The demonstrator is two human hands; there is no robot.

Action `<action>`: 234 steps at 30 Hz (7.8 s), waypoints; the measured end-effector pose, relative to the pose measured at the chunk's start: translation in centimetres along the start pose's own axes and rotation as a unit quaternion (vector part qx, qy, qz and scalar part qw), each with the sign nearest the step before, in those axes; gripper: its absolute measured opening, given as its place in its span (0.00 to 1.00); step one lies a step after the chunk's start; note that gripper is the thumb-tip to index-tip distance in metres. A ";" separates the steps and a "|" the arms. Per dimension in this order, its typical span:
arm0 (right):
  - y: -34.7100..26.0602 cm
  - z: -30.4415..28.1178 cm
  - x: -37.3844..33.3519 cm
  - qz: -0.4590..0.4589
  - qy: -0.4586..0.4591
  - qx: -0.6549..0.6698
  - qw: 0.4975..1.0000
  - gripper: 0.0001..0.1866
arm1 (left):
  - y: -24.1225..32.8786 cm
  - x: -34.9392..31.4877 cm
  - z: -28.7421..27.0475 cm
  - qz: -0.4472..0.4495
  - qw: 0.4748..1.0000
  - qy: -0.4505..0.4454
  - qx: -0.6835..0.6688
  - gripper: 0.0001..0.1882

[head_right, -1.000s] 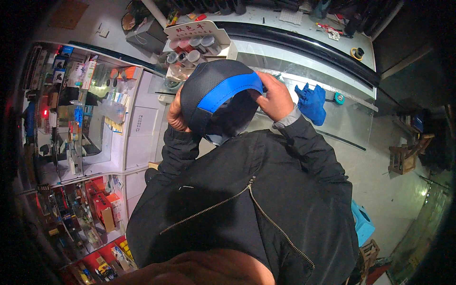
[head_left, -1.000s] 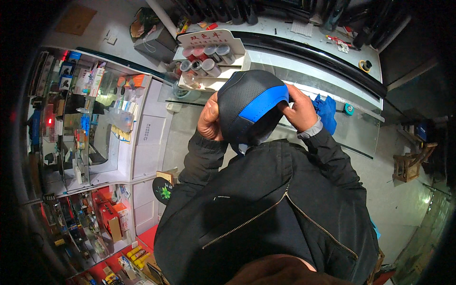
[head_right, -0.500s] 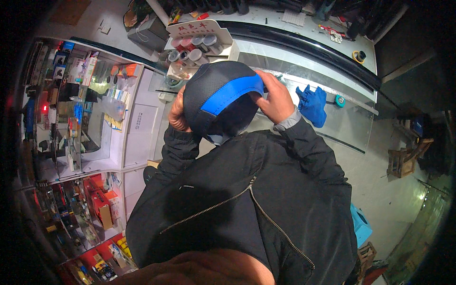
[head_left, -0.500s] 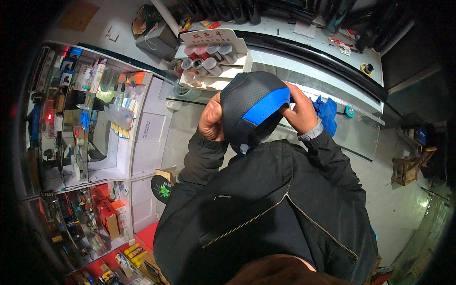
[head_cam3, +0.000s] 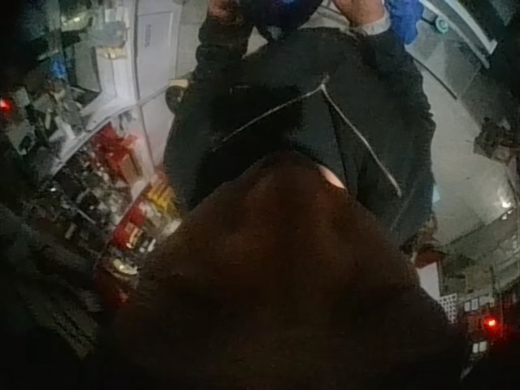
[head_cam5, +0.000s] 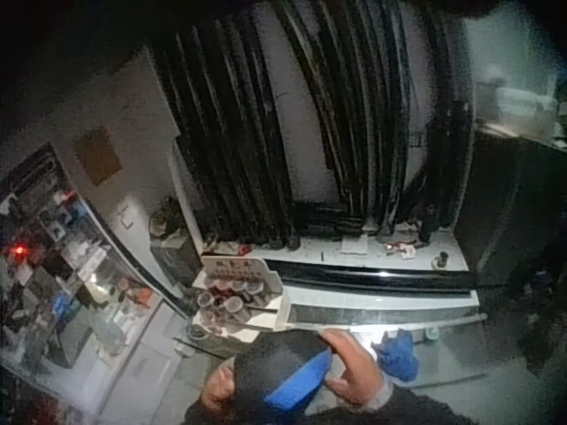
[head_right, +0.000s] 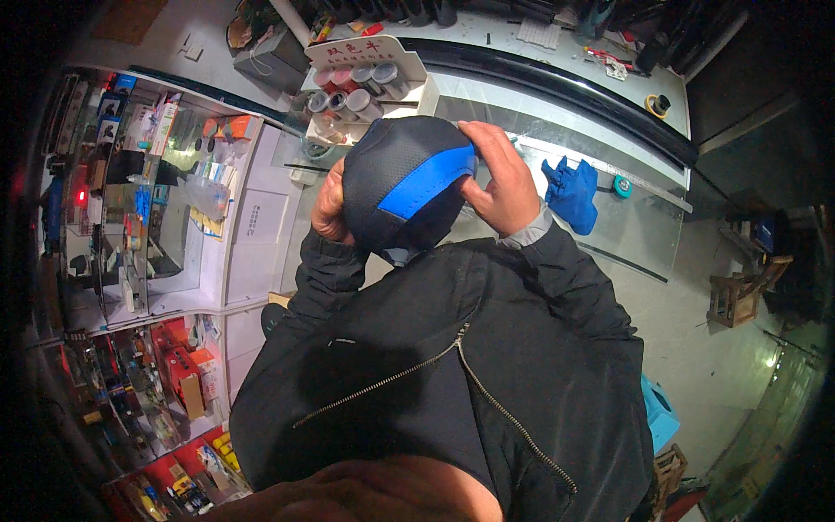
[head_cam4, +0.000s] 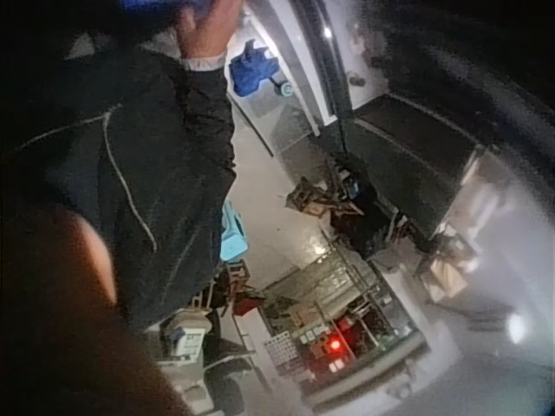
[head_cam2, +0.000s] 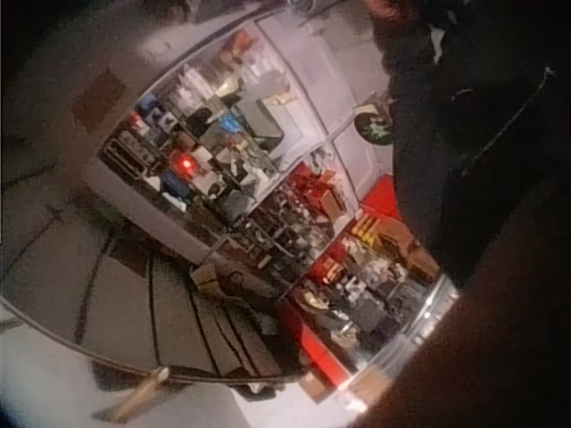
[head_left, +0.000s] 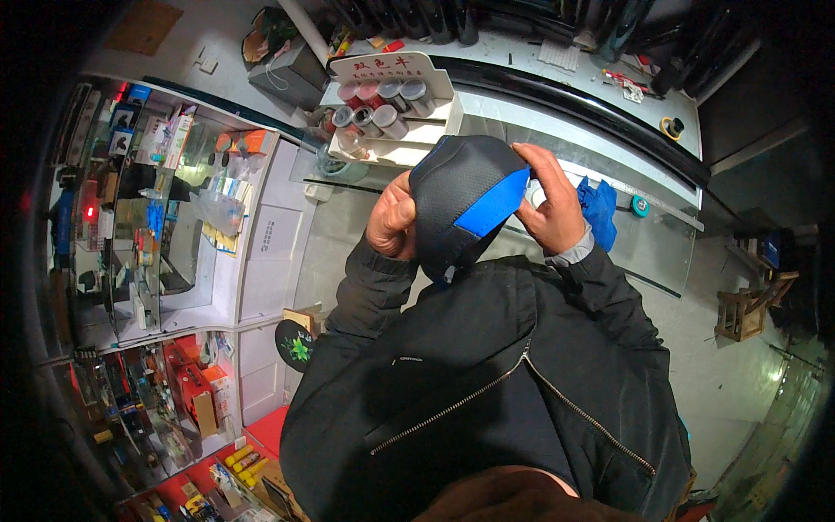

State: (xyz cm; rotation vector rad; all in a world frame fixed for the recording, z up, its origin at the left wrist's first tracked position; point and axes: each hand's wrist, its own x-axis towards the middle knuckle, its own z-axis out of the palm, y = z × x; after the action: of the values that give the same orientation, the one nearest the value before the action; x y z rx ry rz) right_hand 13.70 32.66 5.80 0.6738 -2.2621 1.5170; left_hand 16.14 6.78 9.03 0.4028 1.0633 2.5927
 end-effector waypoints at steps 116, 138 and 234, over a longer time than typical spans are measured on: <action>3.3 5.0 -2.2 0.110 -0.137 0.133 0.975 0.27 | 3.6 4.4 -0.3 0.188 0.955 0.174 0.146 0.14; -0.2 0.4 -1.1 0.294 -0.102 0.399 0.863 0.22 | 3.6 3.4 -0.3 0.185 0.949 0.206 0.150 0.22; 1.3 1.4 -1.6 0.252 0.106 0.499 0.822 0.20 | -7.2 1.7 -1.9 0.003 0.798 0.042 0.602 0.29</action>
State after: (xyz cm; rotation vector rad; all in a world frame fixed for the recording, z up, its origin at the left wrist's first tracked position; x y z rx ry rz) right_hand 14.26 32.07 3.49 0.0689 -1.3764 2.8922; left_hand 15.17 11.09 2.83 0.5216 2.6257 1.5658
